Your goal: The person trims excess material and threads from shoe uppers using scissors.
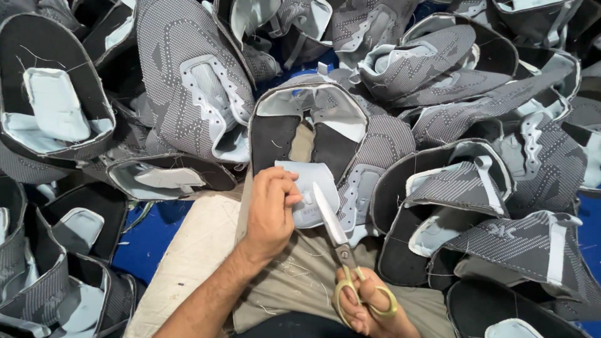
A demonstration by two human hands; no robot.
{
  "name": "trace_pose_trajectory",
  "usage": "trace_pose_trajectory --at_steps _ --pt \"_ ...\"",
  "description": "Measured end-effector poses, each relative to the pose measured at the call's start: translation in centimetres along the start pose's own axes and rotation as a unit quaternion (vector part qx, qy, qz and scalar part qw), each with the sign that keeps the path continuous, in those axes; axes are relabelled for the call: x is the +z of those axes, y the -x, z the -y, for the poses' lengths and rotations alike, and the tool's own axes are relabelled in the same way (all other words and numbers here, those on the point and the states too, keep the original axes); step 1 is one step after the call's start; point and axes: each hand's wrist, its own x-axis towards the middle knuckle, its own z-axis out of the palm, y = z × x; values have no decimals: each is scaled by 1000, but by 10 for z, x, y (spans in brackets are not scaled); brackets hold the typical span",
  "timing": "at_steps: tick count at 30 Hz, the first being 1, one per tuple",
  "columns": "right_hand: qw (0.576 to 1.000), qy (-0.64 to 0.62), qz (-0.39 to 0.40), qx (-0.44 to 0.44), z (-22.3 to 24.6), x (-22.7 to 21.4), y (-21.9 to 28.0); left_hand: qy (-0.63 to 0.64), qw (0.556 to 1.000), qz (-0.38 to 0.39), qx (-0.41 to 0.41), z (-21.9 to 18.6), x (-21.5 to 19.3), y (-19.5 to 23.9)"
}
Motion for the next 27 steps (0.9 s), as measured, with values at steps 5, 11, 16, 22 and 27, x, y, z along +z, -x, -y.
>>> trace_pose_trajectory --at_steps 5,11,16,22,27 --pt "999 17 -29 -23 0 4 9 9 996 76 40 -24 -25 -7" --pt "999 51 0 -19 -2 -4 20 -40 995 77 58 -24 -24 4" --pt "997 73 -7 -11 7 12 26 -98 991 60 73 -23 -18 2" --pt "986 161 -38 35 18 26 16 -78 995 32 48 -17 -12 1" --pt "979 151 -115 82 11 18 12 -79 995 16 64 -17 -10 1"
